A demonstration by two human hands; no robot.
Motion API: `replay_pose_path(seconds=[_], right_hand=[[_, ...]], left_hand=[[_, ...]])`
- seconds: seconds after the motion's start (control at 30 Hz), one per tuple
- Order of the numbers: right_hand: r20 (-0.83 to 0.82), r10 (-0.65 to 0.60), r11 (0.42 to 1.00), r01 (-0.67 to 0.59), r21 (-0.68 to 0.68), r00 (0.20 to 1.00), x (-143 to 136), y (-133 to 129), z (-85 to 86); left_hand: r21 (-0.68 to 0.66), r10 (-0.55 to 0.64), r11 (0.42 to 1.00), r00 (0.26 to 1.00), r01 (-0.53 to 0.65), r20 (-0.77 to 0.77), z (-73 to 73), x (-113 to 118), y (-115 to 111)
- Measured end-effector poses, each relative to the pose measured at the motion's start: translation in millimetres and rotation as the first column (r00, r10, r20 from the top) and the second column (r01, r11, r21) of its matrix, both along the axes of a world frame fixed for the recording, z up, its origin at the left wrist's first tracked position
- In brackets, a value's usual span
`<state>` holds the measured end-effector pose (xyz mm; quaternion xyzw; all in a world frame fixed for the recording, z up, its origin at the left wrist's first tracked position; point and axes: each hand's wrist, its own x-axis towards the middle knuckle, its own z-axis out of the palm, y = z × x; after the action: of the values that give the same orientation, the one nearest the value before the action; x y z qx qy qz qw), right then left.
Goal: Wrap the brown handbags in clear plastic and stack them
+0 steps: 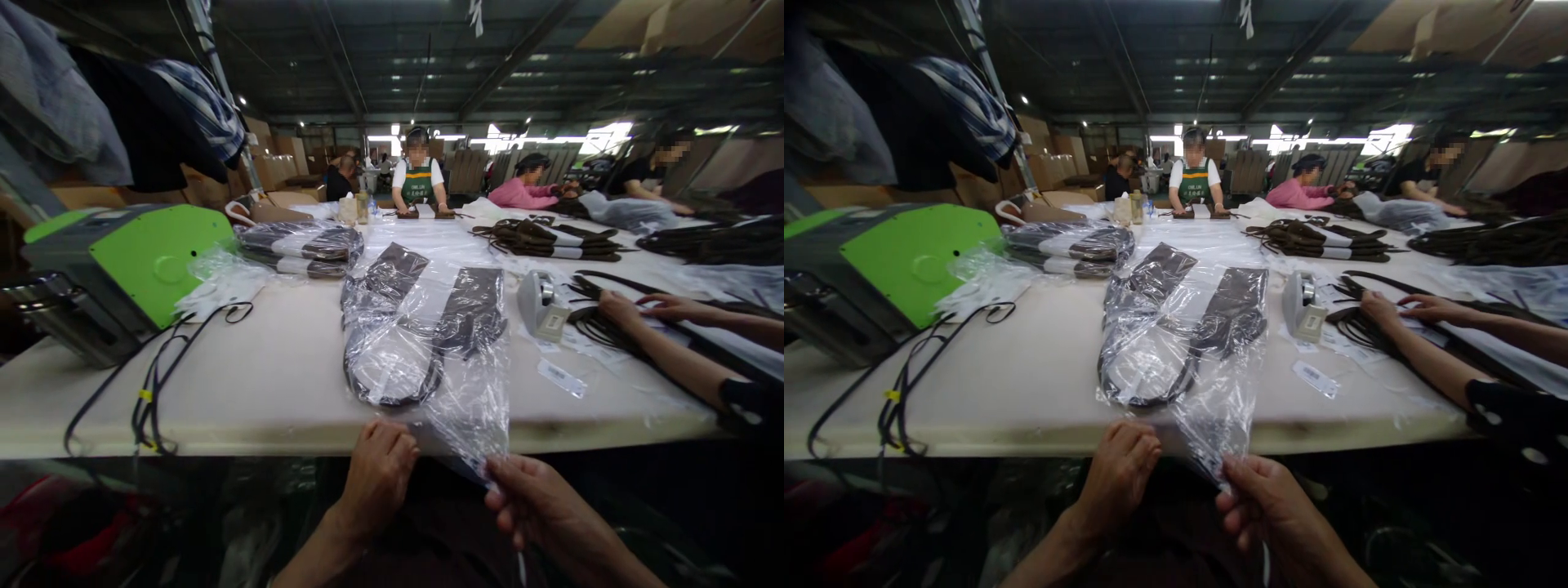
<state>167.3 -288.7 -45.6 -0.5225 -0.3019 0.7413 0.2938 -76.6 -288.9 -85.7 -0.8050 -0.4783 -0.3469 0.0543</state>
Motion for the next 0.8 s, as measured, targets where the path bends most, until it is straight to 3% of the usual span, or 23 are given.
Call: replay_pose_path(seconds=[0.1, 0.17, 0.27, 0.53, 0.6, 0.73, 0.8], right_hand=[[0.012, 0.010, 1.000, -0.010, -0.009, 1.000, -1, -1, 0.5], [0.015, 0.012, 1.000, -0.012, -0.002, 1.000, -2, -1, 2.0], [0.008, 0.015, 0.999, -0.015, 0.029, 1.000, -3, -2, 4.3], [-0.003, 0.026, 0.998, -0.026, 0.050, 1.000, 2, -6, 3.2], [-0.004, 0.023, 0.999, -0.023, 0.046, 1.000, 3, -6, 2.8], [-0.016, 0.025, 0.999, -0.024, 0.040, 1.000, 4, -6, 1.9], [-0.021, 0.033, 0.999, -0.032, 0.043, 0.999, 4, -6, 2.2]], left_hand=[[0.058, -0.162, 0.984, 0.985, 0.166, -0.066, -4.8, 8, 0], [0.051, -0.210, 0.975, 0.973, 0.216, -0.095, -3.9, 14, 6], [0.051, -0.168, 0.984, 0.982, 0.173, -0.085, 1.6, 21, 17], [0.070, 0.136, 0.989, 0.990, -0.133, -0.045, 4.1, 15, 17], [0.056, 0.105, 0.993, 0.994, -0.103, -0.030, 2.0, 13, 15], [-0.018, -0.067, 0.998, 0.997, 0.067, -0.026, 3.0, 19, 24], [-0.061, -0.067, 0.996, 0.997, 0.065, -0.028, 8.5, 28, 35]])
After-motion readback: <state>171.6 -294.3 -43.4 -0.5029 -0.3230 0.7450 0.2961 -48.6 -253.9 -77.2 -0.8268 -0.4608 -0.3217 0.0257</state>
